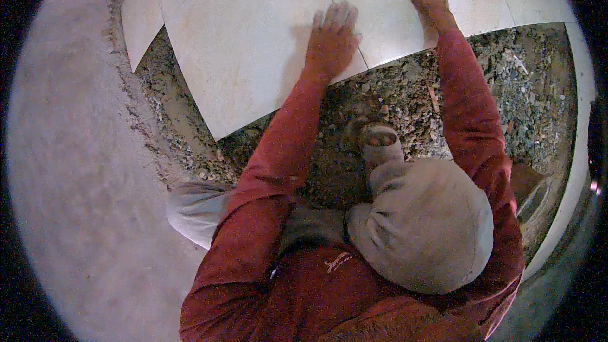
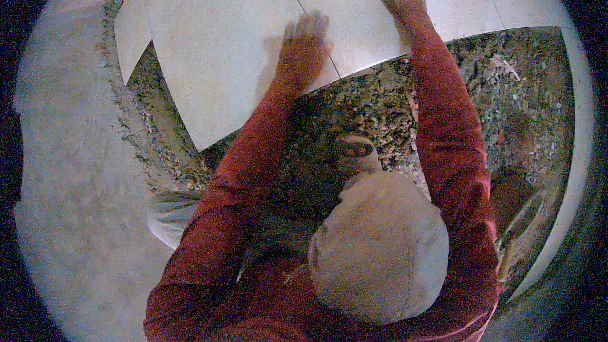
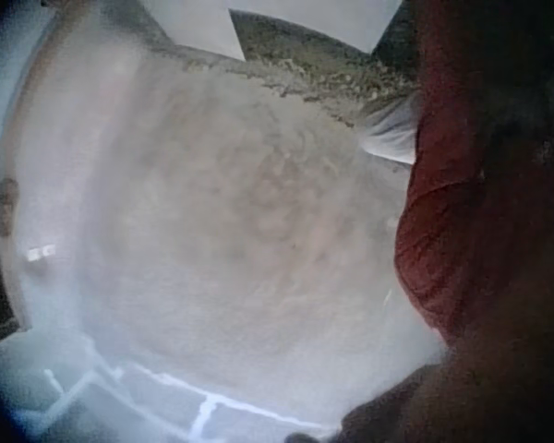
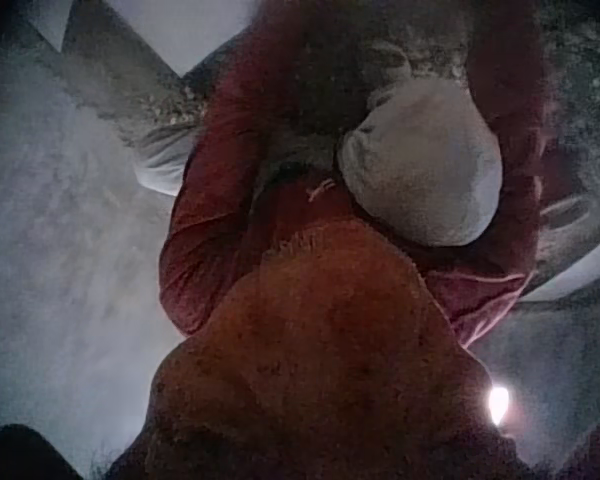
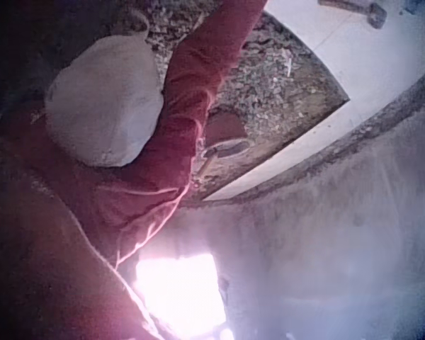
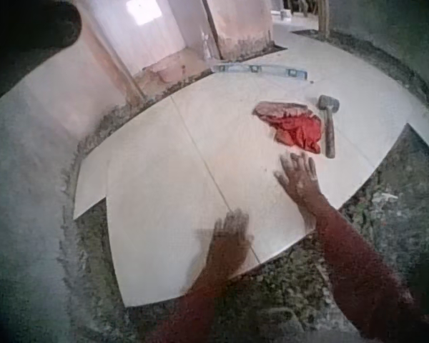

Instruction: The person positions and levels a tile on a bed of mortar by hand and with a rubber mallet, and wipes the tile surface with a cloth.

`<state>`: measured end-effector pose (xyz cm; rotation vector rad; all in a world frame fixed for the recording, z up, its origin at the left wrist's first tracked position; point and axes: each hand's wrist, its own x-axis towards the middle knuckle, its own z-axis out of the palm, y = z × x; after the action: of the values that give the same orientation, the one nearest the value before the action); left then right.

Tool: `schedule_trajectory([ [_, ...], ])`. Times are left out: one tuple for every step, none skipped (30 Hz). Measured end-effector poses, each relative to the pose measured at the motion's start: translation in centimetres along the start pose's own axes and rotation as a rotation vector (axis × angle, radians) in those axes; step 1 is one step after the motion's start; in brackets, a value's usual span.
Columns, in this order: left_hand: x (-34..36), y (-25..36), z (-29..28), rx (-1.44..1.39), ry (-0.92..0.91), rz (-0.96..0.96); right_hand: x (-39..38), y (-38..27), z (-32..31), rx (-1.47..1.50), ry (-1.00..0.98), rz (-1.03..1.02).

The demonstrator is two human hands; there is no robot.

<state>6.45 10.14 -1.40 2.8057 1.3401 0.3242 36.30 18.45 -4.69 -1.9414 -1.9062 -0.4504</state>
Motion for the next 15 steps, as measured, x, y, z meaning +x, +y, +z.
schedule_trajectory([
  [2.1, -1.0, 0.7, 0.017, 0.035, 0.0, 0.4, 1.0, -0.1, -0.03, 0.035, -0.026],
  [4.0, -2.3, 1.2, 0.037, 0.063, -0.004, 0.6, 1.8, 0.0, -0.052, 0.064, -0.052],
  [5.4, -3.4, 1.7, 0.054, 0.085, -0.012, 0.7, 2.5, 0.1, -0.071, 0.087, -0.08],
  [6.4, -4.8, 2.1, 0.082, 0.118, -0.007, 0.8, 2.7, 0.0, -0.013, 0.092, -0.067],
  [7.9, -5.9, 2.7, 0.101, 0.159, 0.006, 1.1, 3.2, 0.1, -0.012, 0.094, -0.046],
  [9.2, -7.4, 3.0, 0.13, 0.198, 0.009, 1.4, 3.6, 0.3, 0.007, 0.207, -0.126],
  [10.5, -9.0, 3.6, 0.132, 0.201, -0.01, 1.6, 3.9, 0.4, 0.03, 0.319, -0.209],
  [11.5, -10.8, 4.2, 0.14, 0.203, -0.035, 1.7, 2.8, -0.3, 0.098, 0.202, -0.098],
  [13.4, -11.4, 5.1, 0.118, 0.219, -0.044, 1.8, 3.5, -1.2, 0.082, 0.183, -0.095],
  [13.9, -12.9, 5.1, 0.134, 0.187, -0.078, 1.6, 3.0, -0.6, 0.109, 0.166, -0.088],
  [15.6, -13.4, 5.2, 0.115, 0.177, -0.098, 1.7, 3.5, -1.3, 0.094, 0.148, -0.085],
  [15.4, -15.6, 4.5, 0.156, 0.147, -0.148, 1.9, 1.9, -0.5, 0.123, 0.132, -0.068],
  [17.0, -16.2, 5.2, 0.137, 0.172, -0.157, 2.1, 2.2, -1.1, 0.105, 0.107, -0.062],
  [17.9, -17.0, 6.0, 0.13, 0.19, -0.173, 2.1, 2.2, -1.5, 0.1, 0.08, -0.057],
  [18.8, -17.5, 6.5, 0.12, 0.209, -0.188, 2.1, 2.3, -1.8, 0.093, 0.053, -0.052],
])
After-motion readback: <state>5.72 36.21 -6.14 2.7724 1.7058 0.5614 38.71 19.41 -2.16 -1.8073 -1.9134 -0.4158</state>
